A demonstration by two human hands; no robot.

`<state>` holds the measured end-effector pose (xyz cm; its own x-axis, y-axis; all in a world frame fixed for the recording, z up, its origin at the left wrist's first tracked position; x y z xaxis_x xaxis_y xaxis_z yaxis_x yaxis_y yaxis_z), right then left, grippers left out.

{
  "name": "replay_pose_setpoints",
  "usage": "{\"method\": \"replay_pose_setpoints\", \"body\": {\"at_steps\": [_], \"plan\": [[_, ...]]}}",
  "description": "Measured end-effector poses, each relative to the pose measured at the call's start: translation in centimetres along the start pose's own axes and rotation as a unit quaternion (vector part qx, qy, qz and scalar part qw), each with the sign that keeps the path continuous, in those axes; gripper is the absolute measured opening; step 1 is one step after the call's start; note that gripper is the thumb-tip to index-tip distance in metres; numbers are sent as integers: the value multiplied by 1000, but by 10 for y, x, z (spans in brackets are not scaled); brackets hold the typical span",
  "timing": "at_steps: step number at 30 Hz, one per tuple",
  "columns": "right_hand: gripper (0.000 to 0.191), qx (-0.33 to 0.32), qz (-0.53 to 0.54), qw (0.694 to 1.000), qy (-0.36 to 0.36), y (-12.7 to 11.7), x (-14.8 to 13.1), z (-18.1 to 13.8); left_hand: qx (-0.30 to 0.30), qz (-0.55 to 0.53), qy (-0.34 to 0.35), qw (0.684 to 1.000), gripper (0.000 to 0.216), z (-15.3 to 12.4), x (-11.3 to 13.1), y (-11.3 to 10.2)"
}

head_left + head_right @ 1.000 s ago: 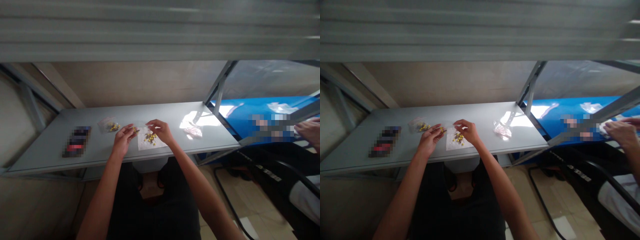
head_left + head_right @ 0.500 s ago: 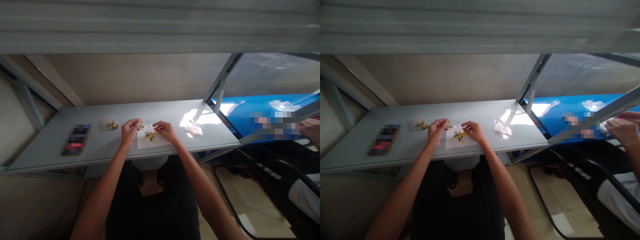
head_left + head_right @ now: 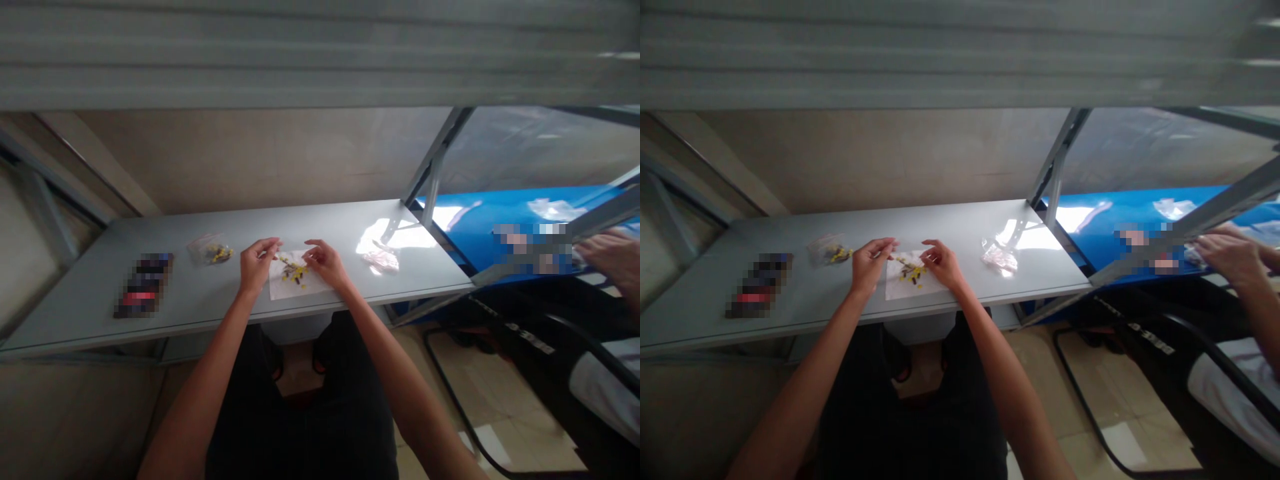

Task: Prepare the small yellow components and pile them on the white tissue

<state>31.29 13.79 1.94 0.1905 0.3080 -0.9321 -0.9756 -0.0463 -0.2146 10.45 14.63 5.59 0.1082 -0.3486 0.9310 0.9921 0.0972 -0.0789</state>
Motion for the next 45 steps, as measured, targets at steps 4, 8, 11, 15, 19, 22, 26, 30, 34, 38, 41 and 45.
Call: {"method": "replay_pose_setpoints", "body": {"at_steps": [4,8,11,15,19,22,26,30,34,38,41,45], "plan": [[29,2,-24,1000,0,1,5,0,-8,-16,5,1000,34,1,3,3],[25,3,-11,1000,9,0,6,1,-11,-53,-4,999,40,3,5,5],[25,2,12,1000,23,-2,5,2,-7,-67,-14,998,46,1,2,5],[26,6,37,999,29,-4,4,2,-21,-39,-21,999,44,-7,-8,5],[27,12,64,997,33,-5,8,3,-52,31,-27,998,35,-17,-19,9],[29,8,76,996,36,-3,9,3,-54,75,-16,996,29,-18,-19,11],[29,10,72,997,40,-3,7,2,-40,81,8,996,29,-14,-9,14],[28,17,80,995,48,-5,3,0,-34,74,10,997,32,-13,-7,14],[26,39,77,995,51,-8,-1,0,-13,44,-4,999,41,-15,-12,2],[26,100,92,989,56,-19,-4,-3,1,59,-18,998,42,-18,-20,-12],[24,183,83,978,56,-40,-8,-12,7,70,-37,997,41,-21,-29,-19],[30,269,-26,961,64,-86,-17,-37,6,83,-40,996,39,-26,-35,-20]]}}
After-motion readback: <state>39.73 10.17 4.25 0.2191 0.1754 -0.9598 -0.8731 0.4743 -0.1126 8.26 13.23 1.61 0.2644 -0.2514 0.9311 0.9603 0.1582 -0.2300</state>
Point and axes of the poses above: each hand's wrist, its own z-axis towards the middle knuckle, its own y-axis out of the palm, x = y × z, the point moved 10 cm from there along z, towards the middle knuckle, and after that the axes turned 2 degrees about y, right-handed, at the moved point
